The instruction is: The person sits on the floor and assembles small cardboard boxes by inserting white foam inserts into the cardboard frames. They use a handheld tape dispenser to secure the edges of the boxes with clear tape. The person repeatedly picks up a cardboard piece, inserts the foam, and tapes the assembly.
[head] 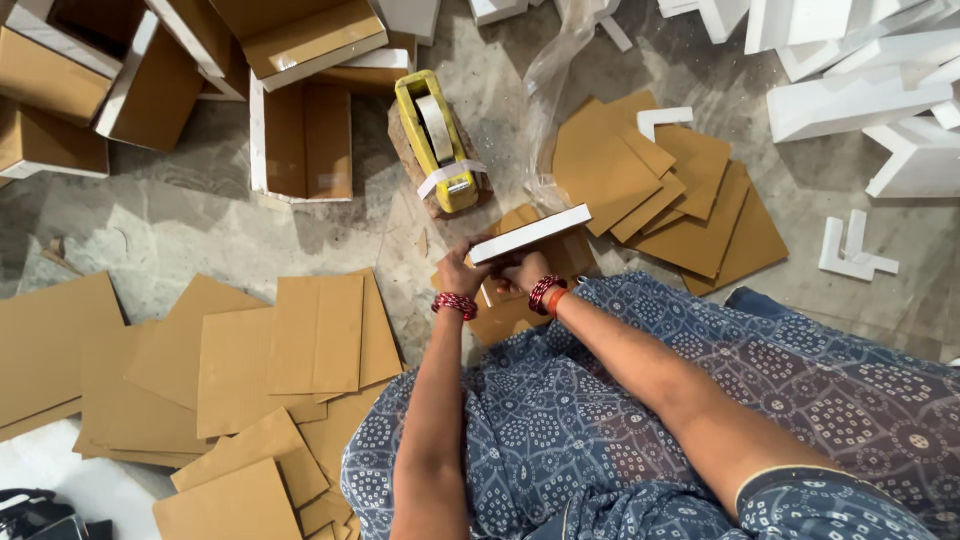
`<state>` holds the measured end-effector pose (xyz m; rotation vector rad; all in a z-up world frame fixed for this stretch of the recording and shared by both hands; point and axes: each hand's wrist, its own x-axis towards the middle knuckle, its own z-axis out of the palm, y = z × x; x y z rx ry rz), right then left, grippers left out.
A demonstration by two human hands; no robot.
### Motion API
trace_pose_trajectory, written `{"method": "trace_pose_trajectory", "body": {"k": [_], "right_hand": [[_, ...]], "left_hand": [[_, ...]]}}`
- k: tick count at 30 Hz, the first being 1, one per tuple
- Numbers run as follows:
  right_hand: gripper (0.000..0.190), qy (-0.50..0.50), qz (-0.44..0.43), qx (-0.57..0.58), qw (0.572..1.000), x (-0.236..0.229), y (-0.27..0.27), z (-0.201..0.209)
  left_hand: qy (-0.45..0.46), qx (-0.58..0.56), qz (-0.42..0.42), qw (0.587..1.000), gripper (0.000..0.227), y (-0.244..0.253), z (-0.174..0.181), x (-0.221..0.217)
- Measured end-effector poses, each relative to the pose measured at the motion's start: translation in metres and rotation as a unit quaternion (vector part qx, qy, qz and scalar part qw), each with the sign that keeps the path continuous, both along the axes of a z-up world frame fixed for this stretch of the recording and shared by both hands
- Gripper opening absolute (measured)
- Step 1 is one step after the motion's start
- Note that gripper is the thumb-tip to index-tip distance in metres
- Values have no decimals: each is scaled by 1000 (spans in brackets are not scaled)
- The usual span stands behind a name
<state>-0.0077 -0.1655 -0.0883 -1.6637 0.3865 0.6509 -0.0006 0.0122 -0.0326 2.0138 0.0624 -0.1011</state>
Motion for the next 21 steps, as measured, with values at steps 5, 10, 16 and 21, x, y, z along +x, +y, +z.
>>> {"method": "trace_pose_trajectory", "body": {"k": [5, 10, 16, 21], "right_hand": [[28, -236, 374, -347, 827, 30, -11, 73], [19, -343, 182, -177, 904, 89, -2, 104], [22, -154, 126, -117, 973, 128, 31, 74], [22, -152, 186, -241, 940, 126, 23, 18]], "left_hand": [[5, 94, 31, 995, 38, -4, -63, 4], [-53, 144, 71, 986, 29, -13, -117, -4], [-58, 53, 46, 996, 16, -8, -102, 1], [32, 230, 45, 972, 22, -18, -59, -12]]}}
